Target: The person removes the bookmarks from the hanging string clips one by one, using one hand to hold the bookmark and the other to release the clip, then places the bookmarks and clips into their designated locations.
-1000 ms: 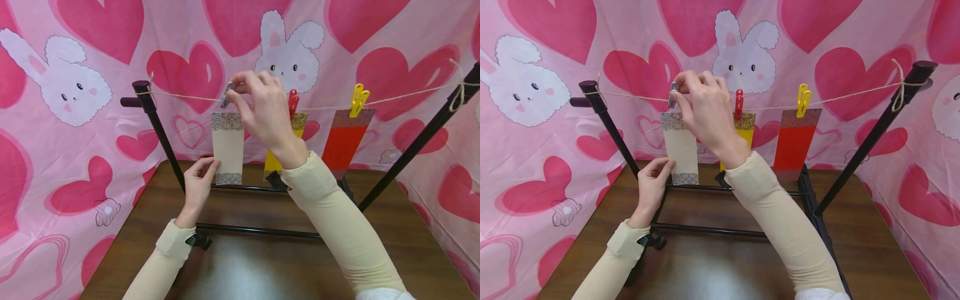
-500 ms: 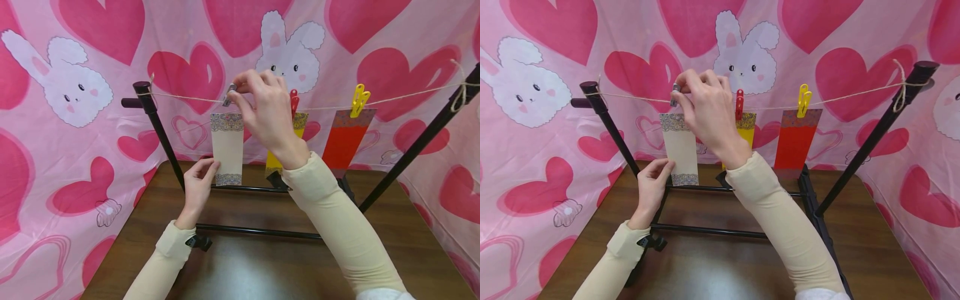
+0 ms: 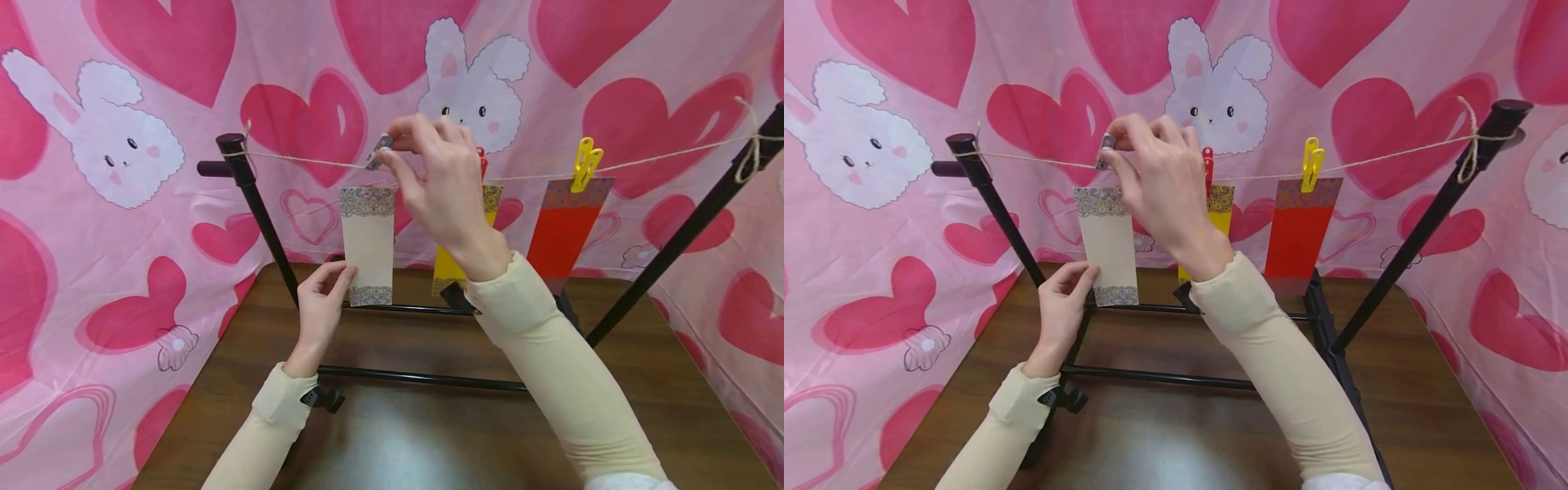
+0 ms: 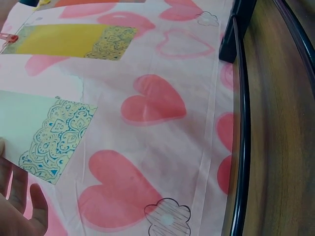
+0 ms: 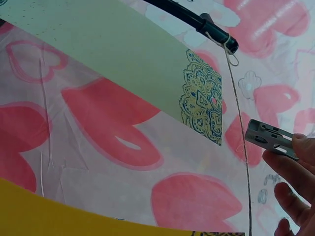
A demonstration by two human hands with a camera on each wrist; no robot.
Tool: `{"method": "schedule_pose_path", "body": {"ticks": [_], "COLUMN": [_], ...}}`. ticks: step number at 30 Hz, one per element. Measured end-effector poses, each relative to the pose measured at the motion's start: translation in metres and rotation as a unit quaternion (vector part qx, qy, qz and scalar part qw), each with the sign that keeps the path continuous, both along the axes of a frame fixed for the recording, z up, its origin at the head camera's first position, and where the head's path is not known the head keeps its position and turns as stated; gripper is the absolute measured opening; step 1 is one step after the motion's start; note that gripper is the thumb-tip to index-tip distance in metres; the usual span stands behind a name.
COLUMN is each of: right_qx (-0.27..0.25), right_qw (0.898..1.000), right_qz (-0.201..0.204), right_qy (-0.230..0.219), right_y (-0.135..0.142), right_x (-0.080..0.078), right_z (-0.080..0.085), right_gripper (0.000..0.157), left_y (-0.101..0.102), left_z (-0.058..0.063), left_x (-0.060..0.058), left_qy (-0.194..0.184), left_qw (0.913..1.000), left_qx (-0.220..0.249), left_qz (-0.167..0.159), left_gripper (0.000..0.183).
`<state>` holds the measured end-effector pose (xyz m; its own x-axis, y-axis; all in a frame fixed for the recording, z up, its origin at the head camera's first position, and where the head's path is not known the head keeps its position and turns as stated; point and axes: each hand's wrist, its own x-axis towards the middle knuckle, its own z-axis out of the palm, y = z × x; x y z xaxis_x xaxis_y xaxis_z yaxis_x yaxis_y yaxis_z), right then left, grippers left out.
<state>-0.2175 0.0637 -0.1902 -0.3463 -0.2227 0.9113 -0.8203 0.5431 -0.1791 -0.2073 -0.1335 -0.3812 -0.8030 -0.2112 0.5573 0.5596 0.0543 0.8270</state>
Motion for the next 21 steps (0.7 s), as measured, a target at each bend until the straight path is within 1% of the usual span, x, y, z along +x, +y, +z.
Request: {"method": "schedule_pose_path", "body": {"ticks": [7,14,21], "right_qx": [0.009,0.003,0.009], "right_qw": [0.999,0.998,0.998], "right_qz": [0.002,0.016,0.026], "right_qy": [0.034,0.064,0.065], "right_y": [0.006,0.012,0.019], "right_x": [0.002,0.005,0.013], "right_z": [-0.002,-0.006,-0.008], "right_gripper": [0.029,0.027,0.028], "left_y": [-0.001,-0.001,-0.002], "left_z": [-0.002,-0.004,-0.004], "left_x": [0.002,0.007,0.012], "left_qy": [-0.003,-0.011,-0.019], "left_qw": [1.0,0.9999,0.9998], "left_qx": [0.001,-0.004,0.001], "left_qz": [-0.003,-0.002,-0.01], "left_gripper": [0.013,0.013,0.014]}}
